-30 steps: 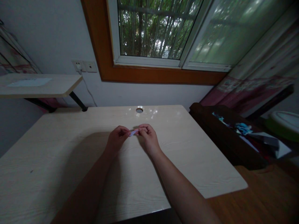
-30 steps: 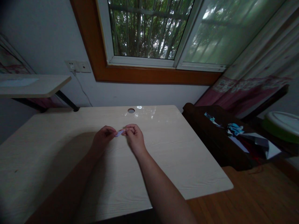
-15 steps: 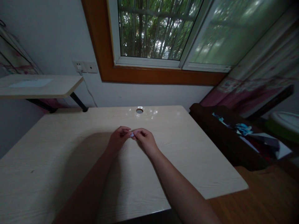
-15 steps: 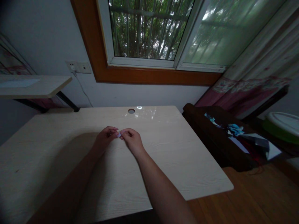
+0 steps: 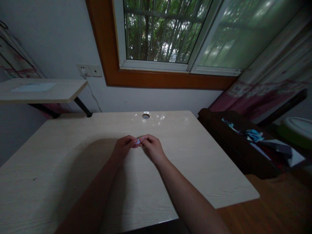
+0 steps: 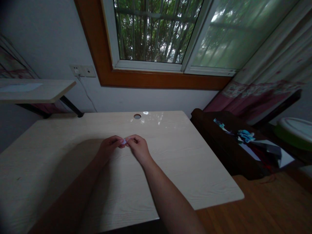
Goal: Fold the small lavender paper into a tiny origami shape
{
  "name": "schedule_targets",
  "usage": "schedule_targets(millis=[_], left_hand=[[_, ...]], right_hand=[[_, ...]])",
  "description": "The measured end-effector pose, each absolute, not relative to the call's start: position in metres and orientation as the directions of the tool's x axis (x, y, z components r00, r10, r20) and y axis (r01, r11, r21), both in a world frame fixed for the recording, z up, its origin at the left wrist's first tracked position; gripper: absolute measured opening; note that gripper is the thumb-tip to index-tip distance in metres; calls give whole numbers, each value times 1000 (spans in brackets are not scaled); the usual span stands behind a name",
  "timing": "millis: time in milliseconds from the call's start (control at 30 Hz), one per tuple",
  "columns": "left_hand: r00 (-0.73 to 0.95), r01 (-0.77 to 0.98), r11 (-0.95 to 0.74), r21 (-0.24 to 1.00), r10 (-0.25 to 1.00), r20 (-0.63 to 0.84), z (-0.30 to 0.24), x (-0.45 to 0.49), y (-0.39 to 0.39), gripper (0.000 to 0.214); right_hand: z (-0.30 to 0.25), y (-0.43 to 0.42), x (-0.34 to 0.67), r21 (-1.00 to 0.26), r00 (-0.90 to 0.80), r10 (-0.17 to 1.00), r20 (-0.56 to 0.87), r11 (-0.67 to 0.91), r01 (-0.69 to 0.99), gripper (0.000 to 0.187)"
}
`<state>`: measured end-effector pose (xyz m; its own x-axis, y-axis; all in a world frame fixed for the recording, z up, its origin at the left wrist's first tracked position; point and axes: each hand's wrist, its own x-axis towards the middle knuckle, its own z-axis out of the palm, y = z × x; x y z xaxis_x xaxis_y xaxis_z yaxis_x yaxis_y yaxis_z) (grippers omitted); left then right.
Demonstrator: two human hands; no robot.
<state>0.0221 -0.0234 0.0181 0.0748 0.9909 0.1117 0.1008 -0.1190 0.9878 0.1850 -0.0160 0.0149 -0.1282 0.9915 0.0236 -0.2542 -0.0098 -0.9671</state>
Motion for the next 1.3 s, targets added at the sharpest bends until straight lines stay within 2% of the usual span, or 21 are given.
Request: schedule_targets(millis=[600, 800, 900, 1033, 1133, 1300], left_hand=[[28, 41, -122, 992, 992, 121, 8, 21, -21, 29], [42, 170, -209, 963, 978, 205, 6, 19, -21, 24], [72, 307, -270, 912, 963, 261, 6, 18, -20, 22], [153, 480, -391, 786, 919, 364, 9, 18, -21, 20], [196, 525, -447, 724, 892, 408, 12, 19, -23, 19], [238, 558, -517, 649, 849, 471, 12, 18, -21, 17]], right_hand=[[7, -14, 186, -960, -66, 994, 83, 62, -272, 12], [10, -15, 186, -966, -69, 996, 64, 45, -254, 13], [10, -15, 188, -982, -64, 994, 84, 72, -177, 13], [11, -17, 191, -984, -84, 981, 177, 179, 23, 12], [11, -18, 192, -955, -106, 963, 247, 261, 139, 13], [9, -16, 193, -936, -125, 953, 276, 296, 191, 12]])
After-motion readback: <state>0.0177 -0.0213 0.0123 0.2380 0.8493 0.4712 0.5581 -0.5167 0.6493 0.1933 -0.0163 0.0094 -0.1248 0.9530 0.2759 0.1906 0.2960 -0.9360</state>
